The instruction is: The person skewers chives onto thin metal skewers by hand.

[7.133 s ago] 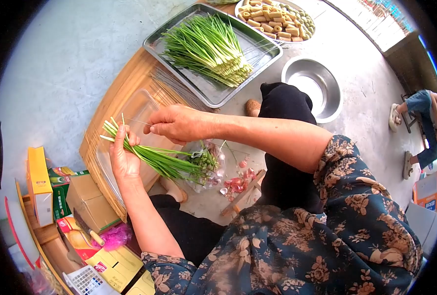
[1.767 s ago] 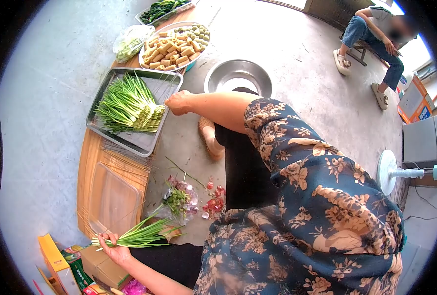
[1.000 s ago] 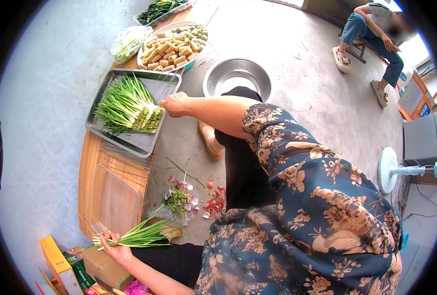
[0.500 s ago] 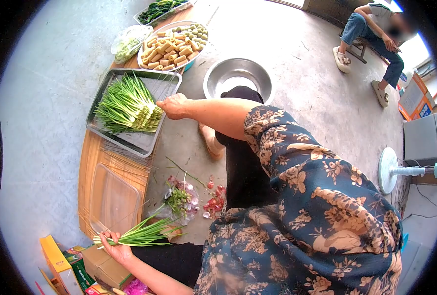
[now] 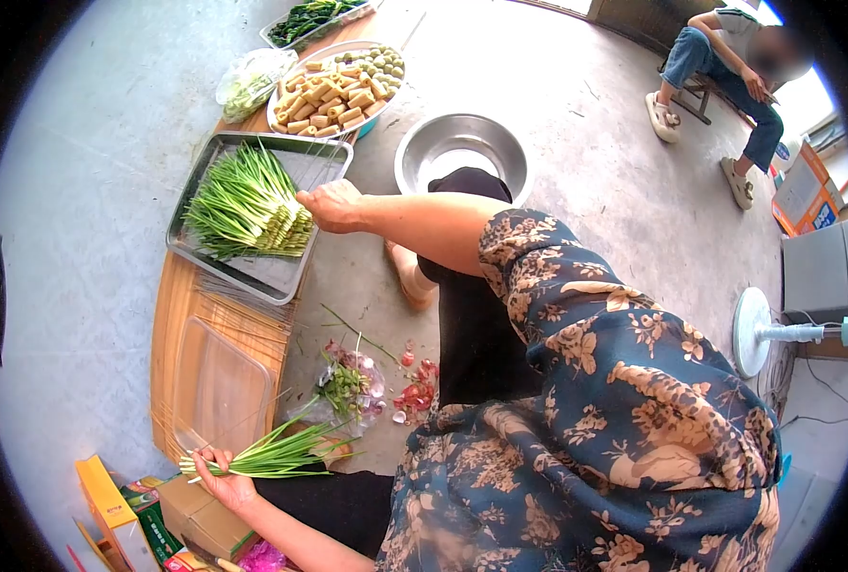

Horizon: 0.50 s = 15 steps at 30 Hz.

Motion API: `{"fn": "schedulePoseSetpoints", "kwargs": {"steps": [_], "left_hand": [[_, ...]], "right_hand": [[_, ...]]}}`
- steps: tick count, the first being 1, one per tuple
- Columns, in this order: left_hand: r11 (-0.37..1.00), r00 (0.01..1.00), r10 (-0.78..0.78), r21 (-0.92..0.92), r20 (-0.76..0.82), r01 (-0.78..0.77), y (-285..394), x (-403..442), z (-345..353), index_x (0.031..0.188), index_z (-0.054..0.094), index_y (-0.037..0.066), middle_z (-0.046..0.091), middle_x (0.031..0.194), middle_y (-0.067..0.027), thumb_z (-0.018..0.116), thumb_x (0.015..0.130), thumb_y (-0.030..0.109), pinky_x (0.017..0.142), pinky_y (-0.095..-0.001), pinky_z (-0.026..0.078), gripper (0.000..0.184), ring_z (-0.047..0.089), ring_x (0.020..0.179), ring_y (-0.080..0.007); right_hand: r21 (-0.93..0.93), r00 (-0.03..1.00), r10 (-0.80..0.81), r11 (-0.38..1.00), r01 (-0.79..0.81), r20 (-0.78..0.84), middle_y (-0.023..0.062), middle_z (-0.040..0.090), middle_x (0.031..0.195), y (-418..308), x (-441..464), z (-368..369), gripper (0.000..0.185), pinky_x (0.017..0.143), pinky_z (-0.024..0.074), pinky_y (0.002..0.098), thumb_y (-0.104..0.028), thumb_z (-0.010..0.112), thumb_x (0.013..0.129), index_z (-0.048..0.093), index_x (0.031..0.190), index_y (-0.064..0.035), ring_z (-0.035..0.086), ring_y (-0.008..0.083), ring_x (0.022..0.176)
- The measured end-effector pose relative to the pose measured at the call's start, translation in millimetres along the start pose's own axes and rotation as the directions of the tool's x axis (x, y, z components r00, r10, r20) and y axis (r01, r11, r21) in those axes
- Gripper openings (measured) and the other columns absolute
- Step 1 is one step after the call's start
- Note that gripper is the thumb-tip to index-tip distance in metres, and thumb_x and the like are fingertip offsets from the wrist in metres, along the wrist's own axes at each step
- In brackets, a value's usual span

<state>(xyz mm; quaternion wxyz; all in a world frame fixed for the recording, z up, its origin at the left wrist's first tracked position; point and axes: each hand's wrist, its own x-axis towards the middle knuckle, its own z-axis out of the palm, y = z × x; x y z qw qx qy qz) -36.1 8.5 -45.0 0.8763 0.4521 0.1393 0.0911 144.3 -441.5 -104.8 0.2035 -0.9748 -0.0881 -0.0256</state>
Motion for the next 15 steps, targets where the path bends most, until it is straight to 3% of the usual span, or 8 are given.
{"fn": "schedulePoseSetpoints", "kwargs": {"steps": [2,4,7,10,15], "left_hand": [[1.000,1.000,-0.006,0.002,0.004,0.005,0,0,1,0.095,0.055,0.008,0.050,0.075,0.0003,0.060,0.092,0.019,0.053,-0.0241,0.030,0.013,0.036,0.051,-0.0083],[1.000,1.000,-0.008,-0.001,0.008,0.008,-1,1,-1,0.095,0.055,0.008,0.049,0.075,0.0002,0.061,0.092,0.019,0.053,-0.0241,0.030,0.013,0.036,0.051,-0.0084],[1.000,1.000,-0.009,0.006,0.001,0.009,-1,-1,3,0.095,0.054,0.007,0.049,0.075,0.0001,0.061,0.092,0.018,0.053,-0.0242,0.030,0.013,0.036,0.051,-0.0085],[1.000,1.000,-0.012,0.008,-0.004,0.012,-1,-2,3,0.095,0.055,0.007,0.049,0.075,0.0000,0.061,0.092,0.018,0.053,-0.0243,0.030,0.014,0.036,0.051,-0.0086],[1.000,1.000,-0.008,-0.001,0.006,0.008,-3,3,-5,0.095,0.055,0.007,0.050,0.076,-0.0001,0.062,0.091,0.018,0.053,-0.0243,0.031,0.014,0.036,0.051,-0.0088]], "right_hand": [[0.013,0.999,0.031,0.999,-0.032,0.009,0.0191,0.066,0.080,-1,0,-1,0.026,0.064,0.0499,0.0482,-0.009,0.051,0.079,0.051,0.105,-0.0064,0.066,0.0375,0.077],[0.022,1.000,0.020,1.000,-0.020,-0.013,0.0196,0.065,0.077,0,3,5,0.047,0.061,0.0493,0.0481,-0.009,0.045,0.084,0.046,0.131,-0.0124,0.065,0.0370,0.072],[-0.003,1.000,0.014,1.000,-0.014,0.008,0.0190,0.066,0.078,6,6,9,0.059,0.062,0.0498,0.0468,-0.009,0.044,0.084,0.037,0.142,-0.0154,0.066,0.0356,0.072],[0.029,0.997,0.057,0.998,-0.058,0.057,0.0188,0.066,0.088,3,2,2,0.050,0.067,0.0498,0.0466,-0.007,0.048,0.080,0.045,0.130,-0.0111,0.066,0.0358,0.082],[0.010,0.997,0.068,0.998,-0.069,0.033,0.0181,0.067,0.087,-8,2,-2,0.063,0.066,0.0501,0.0462,-0.007,0.050,0.080,0.036,0.141,-0.0141,0.067,0.0350,0.080]]}}
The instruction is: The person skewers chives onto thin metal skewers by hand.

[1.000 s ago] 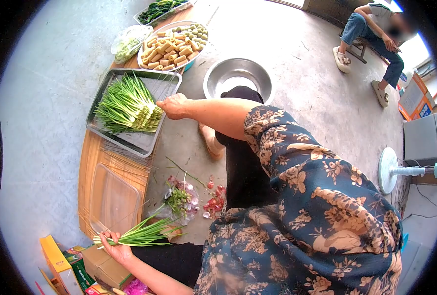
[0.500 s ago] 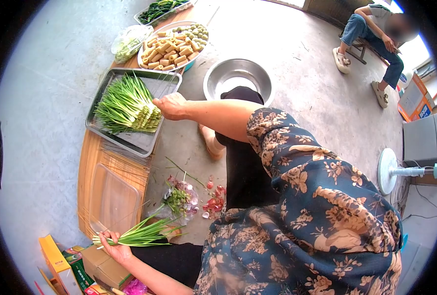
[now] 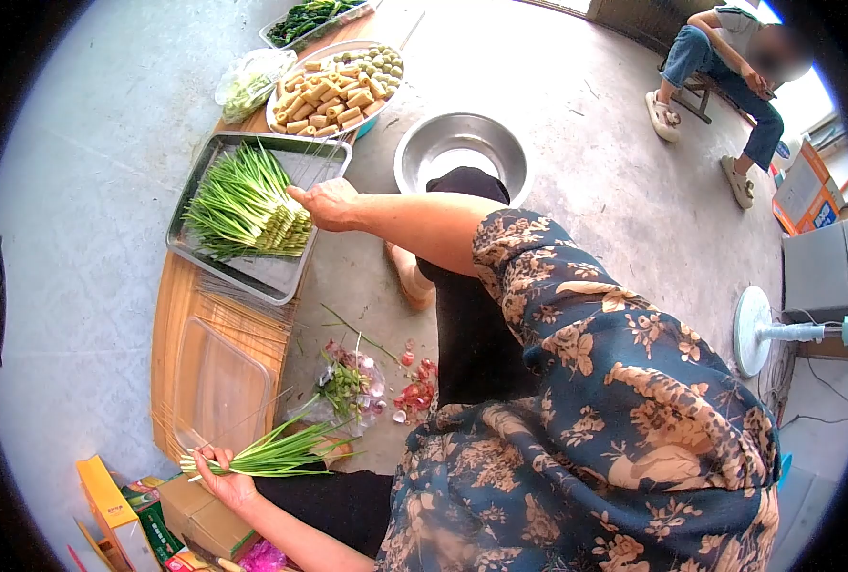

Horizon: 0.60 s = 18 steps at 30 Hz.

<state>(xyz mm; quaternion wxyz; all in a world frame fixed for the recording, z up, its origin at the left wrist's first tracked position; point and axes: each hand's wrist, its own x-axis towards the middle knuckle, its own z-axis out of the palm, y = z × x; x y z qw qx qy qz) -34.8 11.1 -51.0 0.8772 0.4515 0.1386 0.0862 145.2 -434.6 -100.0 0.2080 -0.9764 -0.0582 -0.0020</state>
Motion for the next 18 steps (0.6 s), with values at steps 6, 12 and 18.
{"fn": "schedulePoseSetpoints", "kwargs": {"steps": [6,12,18], "left_hand": [[1.000,1.000,-0.015,0.013,0.018,0.014,1,0,-1,0.096,0.053,0.008,0.050,0.075,0.0010,0.061,0.092,0.019,0.055,-0.0238,0.031,0.014,0.037,0.053,-0.0089],[1.000,1.000,0.004,0.022,0.020,-0.005,-1,3,-4,0.097,0.053,0.008,0.051,0.076,0.0010,0.062,0.091,0.020,0.055,-0.0237,0.031,0.016,0.037,0.053,-0.0088],[1.000,0.998,-0.029,-0.004,0.063,0.030,-4,16,-15,0.099,0.057,0.008,0.056,0.079,0.0007,0.062,0.091,0.020,0.053,-0.0237,0.031,0.016,0.041,0.053,-0.0073]], "right_hand": [[0.023,0.996,-0.051,0.998,0.053,-0.077,0.0188,0.065,0.079,-1,4,4,0.057,0.062,0.0494,0.0470,-0.009,0.050,0.080,0.042,0.136,-0.0143,0.065,0.0360,0.073],[0.069,0.975,-0.128,0.987,0.143,-0.182,0.0186,0.063,0.070,-10,11,8,0.025,0.059,0.0488,0.0491,-0.013,0.051,0.080,0.057,0.105,-0.0113,0.064,0.0384,0.067],[0.300,0.820,-0.459,0.774,0.558,-0.342,0.0146,0.060,0.066,-73,-6,12,0.012,0.054,0.0477,0.0453,-0.020,0.058,0.077,0.057,0.077,-0.0084,0.061,0.0358,0.063]]}}
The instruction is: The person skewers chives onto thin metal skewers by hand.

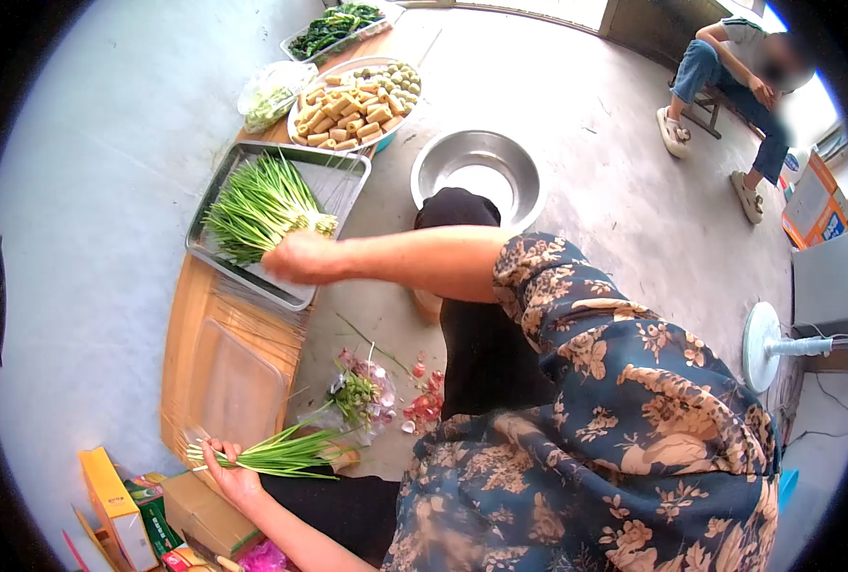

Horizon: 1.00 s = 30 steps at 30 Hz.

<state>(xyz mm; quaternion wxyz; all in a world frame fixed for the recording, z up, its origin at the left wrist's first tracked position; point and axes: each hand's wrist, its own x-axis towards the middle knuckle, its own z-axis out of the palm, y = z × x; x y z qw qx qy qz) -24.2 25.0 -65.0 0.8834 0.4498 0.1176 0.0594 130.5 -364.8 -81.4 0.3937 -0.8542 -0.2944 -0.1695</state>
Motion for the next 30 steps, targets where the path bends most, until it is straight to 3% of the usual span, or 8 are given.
{"fn": "schedulePoseSetpoints", "kwargs": {"steps": [5,7,11,13,19,21,26,30], "left_hand": [[0.991,1.000,-0.008,0.136,0.009,0.007,3,11,38,0.098,0.058,0.008,0.056,0.079,0.0023,0.065,0.089,0.021,0.054,-0.0236,0.031,0.017,0.040,0.053,-0.0070],[0.983,1.000,-0.008,0.184,0.017,0.004,6,20,62,0.098,0.058,0.009,0.055,0.079,0.0028,0.066,0.088,0.021,0.054,-0.0236,0.031,0.018,0.040,0.052,-0.0070],[0.949,0.999,0.031,0.314,-0.035,-0.019,14,35,99,0.094,0.059,0.009,0.055,0.075,0.0025,0.068,0.087,0.022,0.054,-0.0236,0.034,0.018,0.043,0.053,-0.0079],[0.937,0.991,0.088,0.345,-0.104,-0.047,12,42,109,0.097,0.061,0.005,0.053,0.073,0.0014,0.067,0.087,0.021,0.056,-0.0235,0.032,0.019,0.040,0.055,-0.0082],[0.948,0.991,0.040,0.319,-0.130,0.003,-12,61,104,0.105,0.061,0.002,0.059,0.089,-0.0029,0.067,0.087,0.022,0.064,-0.0248,0.042,0.027,0.053,0.076,-0.0113],[0.954,0.990,0.028,0.301,-0.141,0.015,-8,57,113,0.106,0.060,0.001,0.060,0.094,-0.0046,0.067,0.088,0.024,0.069,-0.0266,0.045,0.030,0.056,0.084,-0.0136],[0.946,0.997,0.005,0.323,-0.079,0.021,6,60,98,0.106,0.061,0.006,0.060,0.091,-0.0033,0.067,0.088,0.032,0.071,-0.0307,0.044,0.032,0.054,0.079,-0.0151],[0.962,0.971,0.011,0.266,-0.238,0.054,16,51,99,0.101,0.063,0.003,0.058,0.087,-0.0011,0.069,0.086,0.029,0.067,-0.0251,0.040,0.030,0.051,0.077,-0.0109]], "right_hand": [[0.343,0.992,-0.088,0.938,0.054,0.086,0.0173,0.064,0.074,-99,21,23,0.021,0.065,0.0490,0.0477,-0.026,0.057,0.083,0.063,0.087,-0.0062,0.062,0.0382,0.072],[0.351,0.977,-0.158,0.931,0.099,0.143,0.0172,0.063,0.079,-123,31,35,0.021,0.064,0.0487,0.0440,-0.023,0.055,0.085,0.061,0.090,-0.0029,0.061,0.0369,0.074],[0.347,0.970,-0.123,0.937,0.044,0.209,0.0149,0.065,0.078,-154,45,52,0.021,0.064,0.0491,0.0433,-0.023,0.055,0.085,0.062,0.091,-0.0038,0.062,0.0349,0.073],[0.565,0.971,-0.055,0.820,-0.090,0.234,0.0121,0.066,0.075,-158,48,53,0.020,0.063,0.0486,0.0426,-0.024,0.057,0.084,0.064,0.090,-0.0064,0.063,0.0322,0.071],[0.526,0.935,0.020,0.823,-0.216,0.353,0.0116,0.066,0.074,-140,55,71,0.016,0.062,0.0473,0.0422,-0.021,0.059,0.083,0.066,0.086,-0.0069,0.063,0.0298,0.068],[0.512,0.958,0.076,0.832,-0.214,0.277,0.0125,0.066,0.073,-144,62,76,0.018,0.061,0.0489,0.0404,-0.019,0.057,0.083,0.064,0.085,-0.0027,0.063,0.0279,0.064],[0.752,0.878,0.187,0.457,-0.474,0.440,0.0096,0.062,0.063,-151,79,66,0.021,0.048,0.0482,0.0327,-0.018,0.052,0.089,0.059,0.085,0.0010,0.060,0.0171,0.054],[0.647,0.926,0.229,0.664,-0.374,0.300,0.0088,0.058,0.057,-139,85,64,0.022,0.047,0.0438,0.0308,-0.020,0.053,0.089,0.057,0.080,0.0000,0.057,0.0150,0.052]]}}
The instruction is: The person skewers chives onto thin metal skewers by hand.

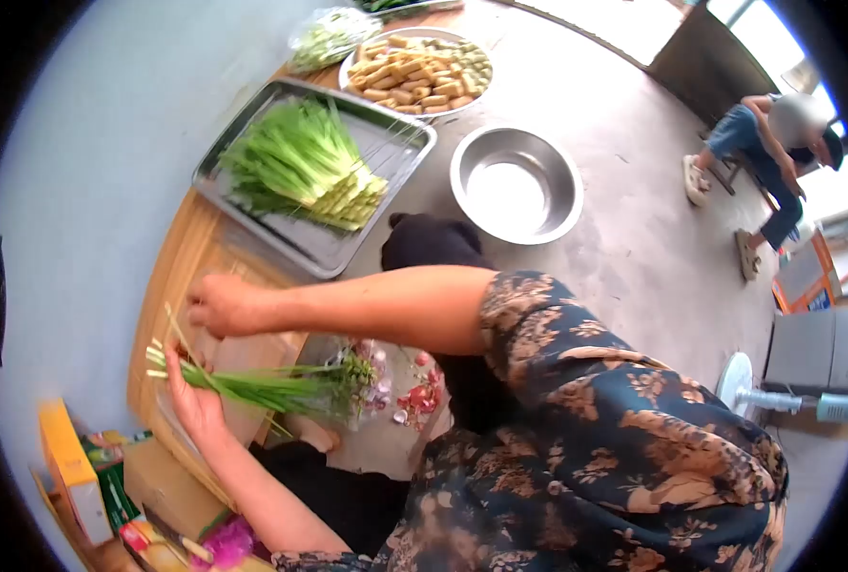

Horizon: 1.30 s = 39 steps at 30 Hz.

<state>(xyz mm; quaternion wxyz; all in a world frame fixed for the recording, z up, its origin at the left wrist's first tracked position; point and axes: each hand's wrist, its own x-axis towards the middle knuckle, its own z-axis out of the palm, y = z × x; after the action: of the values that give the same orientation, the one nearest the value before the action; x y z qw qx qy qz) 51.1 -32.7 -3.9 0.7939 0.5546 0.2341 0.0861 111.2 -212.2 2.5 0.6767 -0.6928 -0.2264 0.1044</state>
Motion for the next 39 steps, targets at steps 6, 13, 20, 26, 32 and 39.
{"fn": "schedulePoseSetpoints", "kwargs": {"steps": [6,13,20,26,32,39], "left_hand": [[0.992,0.977,0.125,0.010,0.173,-0.128,2,-9,-9,0.105,0.061,0.006,0.052,0.082,0.0034,0.063,0.091,0.025,0.060,-0.0209,0.034,0.024,0.044,0.070,-0.0071],[0.983,0.965,0.161,-0.117,0.207,-0.139,-4,-16,-5,0.101,0.056,0.005,0.059,0.084,-0.0037,0.061,0.093,0.025,0.057,-0.0242,0.037,0.022,0.048,0.065,-0.0110],[0.985,0.969,0.155,-0.102,0.194,-0.137,-6,-11,-6,0.101,0.061,0.005,0.060,0.085,0.0000,0.067,0.088,0.019,0.059,-0.0238,0.038,0.021,0.050,0.067,-0.0101],[0.987,0.973,0.119,-0.130,0.198,-0.094,-3,-8,-4,0.107,0.061,0.002,0.059,0.085,-0.0002,0.067,0.088,0.022,0.061,-0.0237,0.039,0.028,0.050,0.068,-0.0104],[0.983,0.970,0.100,-0.173,0.220,-0.062,-2,-7,-2,0.112,0.058,-0.001,0.059,0.086,-0.0013,0.067,0.088,0.022,0.061,-0.0246,0.040,0.035,0.051,0.068,-0.0113],[0.976,0.973,0.107,-0.207,0.206,-0.064,-2,-5,-2,0.114,0.057,-0.002,0.059,0.085,-0.0027,0.068,0.087,0.021,0.061,-0.0246,0.039,0.036,0.050,0.067,-0.0118]], "right_hand": [[0.122,0.993,0.053,0.990,-0.066,0.103,0.0071,0.056,0.056,-22,-19,-2,0.016,0.048,0.0426,0.0310,-0.015,0.052,0.089,0.057,0.089,0.0001,0.055,0.0136,0.051],[-0.105,0.981,0.030,0.994,-0.010,0.192,0.0080,0.059,0.056,-33,-39,-1,0.018,0.052,0.0442,0.0325,-0.016,0.050,0.088,0.055,0.095,-0.0007,0.057,0.0161,0.052],[-0.089,0.981,0.038,0.996,-0.021,0.191,0.0086,0.059,0.056,-33,-43,-2,0.019,0.050,0.0453,0.0323,-0.015,0.050,0.088,0.056,0.098,-0.0003,0.057,0.0165,0.050],[-0.114,0.985,0.038,0.993,-0.019,0.168,0.0085,0.059,0.055,-36,-43,-6,0.018,0.050,0.0453,0.0325,-0.013,0.051,0.087,0.056,0.098,-0.0003,0.057,0.0166,0.049],[-0.120,0.987,0.041,0.993,-0.022,0.158,0.0097,0.059,0.058,-42,-47,-10,0.016,0.050,0.0461,0.0316,-0.010,0.052,0.087,0.056,0.097,0.0006,0.058,0.0165,0.050],[-0.117,0.989,0.022,0.993,-0.004,0.149,0.0104,0.059,0.058,-41,-50,-12,0.013,0.048,0.0464,0.0319,-0.008,0.052,0.086,0.055,0.096,0.0004,0.059,0.0166,0.049]]}}
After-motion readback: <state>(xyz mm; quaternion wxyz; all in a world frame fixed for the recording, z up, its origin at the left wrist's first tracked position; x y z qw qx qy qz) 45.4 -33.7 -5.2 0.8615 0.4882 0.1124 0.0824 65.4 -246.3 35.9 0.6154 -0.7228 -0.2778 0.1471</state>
